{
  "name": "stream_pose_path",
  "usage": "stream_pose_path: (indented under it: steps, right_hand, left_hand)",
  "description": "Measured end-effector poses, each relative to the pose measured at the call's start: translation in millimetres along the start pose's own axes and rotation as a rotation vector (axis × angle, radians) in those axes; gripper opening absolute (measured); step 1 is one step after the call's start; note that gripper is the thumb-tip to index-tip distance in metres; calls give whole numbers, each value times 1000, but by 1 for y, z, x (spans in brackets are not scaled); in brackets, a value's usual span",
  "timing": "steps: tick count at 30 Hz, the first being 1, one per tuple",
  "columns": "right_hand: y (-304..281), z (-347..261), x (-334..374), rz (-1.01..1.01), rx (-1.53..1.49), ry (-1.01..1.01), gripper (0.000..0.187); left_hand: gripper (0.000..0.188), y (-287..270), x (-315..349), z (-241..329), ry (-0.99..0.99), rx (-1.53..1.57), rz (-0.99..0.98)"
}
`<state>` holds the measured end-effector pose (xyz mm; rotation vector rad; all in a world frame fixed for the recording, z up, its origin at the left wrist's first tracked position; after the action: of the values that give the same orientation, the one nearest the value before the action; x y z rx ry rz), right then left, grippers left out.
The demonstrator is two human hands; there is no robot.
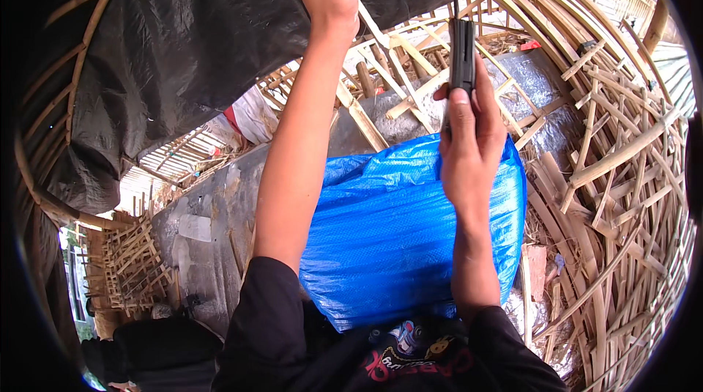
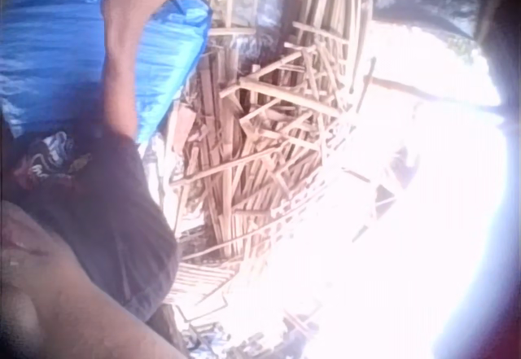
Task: The person constructs a wooden lattice structure by aligning bamboo strips and securing them with a tool, then uses a utility knife to whittle and shape a separate wooden strip.
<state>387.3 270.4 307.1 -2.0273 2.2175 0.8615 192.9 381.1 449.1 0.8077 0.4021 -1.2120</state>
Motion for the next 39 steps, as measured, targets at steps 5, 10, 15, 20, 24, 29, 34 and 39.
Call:
stream_pose_path:
  steps: [5, 10, 15, 20, 24, 29, 34, 39]
  right_hand:
    - [29, 69, 14, -108, 200, 86, 45]
    - [32, 73, 22, -138, 179, 308, 47]
    - [28, 54, 19, -6, 15, 81, 44]
    - [35, 83, 14, -147, 172, 264, 43]
    - [30, 69, 22, -146, 139, 295, 43]
    - [33, 80, 16, -99, 308, 40, 38]
    - [31, 73, 20, -143, 486, 115, 35]
    - [27, 46, 19, -92, 897, -183, 38]
  left_hand:
    - [49, -5, -4, 8, 194, -114, 49]
    - [49, -5, 5, 10, 111, -73, 18]
    - [50, 2, 9, 13, 163, -76, 5]
    - [52, -7, 15, 11, 55, -126, 95]
    - [51, 1, 27, 3, -41, -95, 117]
    - [55, 5, 22, 5, -13, 26, 217]
    - [56, -5, 24, 2, -39, 39, 110]
    - [55, -2, 25, 7, 2, 90, 52]
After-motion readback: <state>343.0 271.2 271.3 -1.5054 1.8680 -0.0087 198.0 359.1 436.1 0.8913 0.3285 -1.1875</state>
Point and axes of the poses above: each hand's wrist, its own x-axis away from the middle knuckle, its own y-axis out of the palm, z = x × y, the point moved 9 cm from there along -x, towards the middle knuckle, and after that the axes turned 1 degree about -x, right-handed, at the moved point
